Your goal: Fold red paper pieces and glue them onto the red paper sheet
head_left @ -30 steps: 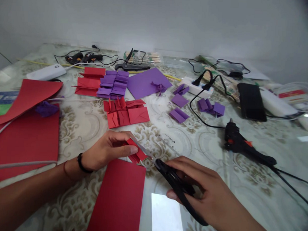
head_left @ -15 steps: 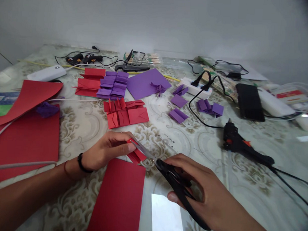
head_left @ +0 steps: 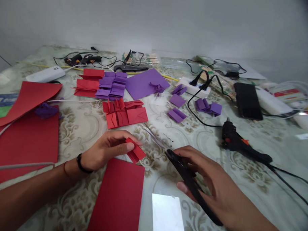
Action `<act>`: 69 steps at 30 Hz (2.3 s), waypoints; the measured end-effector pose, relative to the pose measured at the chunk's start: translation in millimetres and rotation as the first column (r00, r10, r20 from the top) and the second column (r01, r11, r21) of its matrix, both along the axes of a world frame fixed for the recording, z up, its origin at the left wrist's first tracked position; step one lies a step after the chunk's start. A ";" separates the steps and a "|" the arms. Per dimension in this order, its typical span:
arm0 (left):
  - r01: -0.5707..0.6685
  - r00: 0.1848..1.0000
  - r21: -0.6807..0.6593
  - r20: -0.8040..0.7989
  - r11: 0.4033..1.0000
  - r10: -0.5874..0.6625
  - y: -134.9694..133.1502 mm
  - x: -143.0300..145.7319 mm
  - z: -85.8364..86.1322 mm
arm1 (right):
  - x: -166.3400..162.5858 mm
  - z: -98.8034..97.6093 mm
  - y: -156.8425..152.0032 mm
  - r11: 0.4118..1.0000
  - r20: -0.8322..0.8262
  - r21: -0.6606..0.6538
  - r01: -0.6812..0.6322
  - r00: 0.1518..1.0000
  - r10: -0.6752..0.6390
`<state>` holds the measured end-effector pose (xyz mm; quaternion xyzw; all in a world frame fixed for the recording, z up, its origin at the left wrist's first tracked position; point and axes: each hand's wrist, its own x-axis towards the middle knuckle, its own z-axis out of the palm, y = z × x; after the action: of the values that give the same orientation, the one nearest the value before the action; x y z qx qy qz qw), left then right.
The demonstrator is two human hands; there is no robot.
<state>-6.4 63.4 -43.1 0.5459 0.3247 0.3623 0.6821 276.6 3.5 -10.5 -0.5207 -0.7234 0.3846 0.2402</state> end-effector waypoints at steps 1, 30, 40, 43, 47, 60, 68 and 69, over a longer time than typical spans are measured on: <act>-0.002 1.000 -0.010 0.007 1.000 0.002 -0.2 0.5 0.0 | -0.4 0.5 0.3 1.000 0.007 -0.008 -0.015 1.000 0.015; 0.108 0.991 0.034 -0.082 0.994 -0.105 3.0 1.7 4.5 | -9.8 -3.6 -6.7 0.991 0.085 0.006 -0.134 0.988 0.133; 0.152 0.986 0.029 -0.067 0.988 -0.150 5.2 0.7 3.2 | -9.4 -9.1 -8.8 0.991 0.065 -0.013 -0.136 0.988 0.137; 0.149 0.987 0.031 -0.071 0.988 -0.146 5.3 1.1 3.6 | -10.4 -7.9 -9.2 0.991 0.069 -0.007 -0.135 0.988 0.135; 0.140 0.987 0.039 -0.087 0.989 -0.136 5.0 1.3 4.9 | -12.8 -8.5 -9.1 0.992 0.065 0.012 -0.123 0.990 0.122; 0.161 0.983 0.038 -0.091 0.986 -0.157 3.7 0.7 2.4 | -10.7 -11.6 -9.5 0.989 0.058 0.038 -0.146 0.988 0.143; 0.139 0.982 0.028 -0.131 0.990 -0.134 2.9 1.8 6.0 | -11.2 -10.5 -8.9 0.989 0.086 0.046 -0.139 0.987 0.135; 0.140 0.981 0.028 -0.138 0.990 -0.135 3.0 2.1 6.7 | -11.2 -10.5 -9.0 0.990 0.085 0.049 -0.135 0.988 0.131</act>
<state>-4.2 66.4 -36.4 0.6032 0.3252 0.2823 0.6714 265.3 -5.5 -21.0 -0.4798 -0.7760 0.3580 0.1983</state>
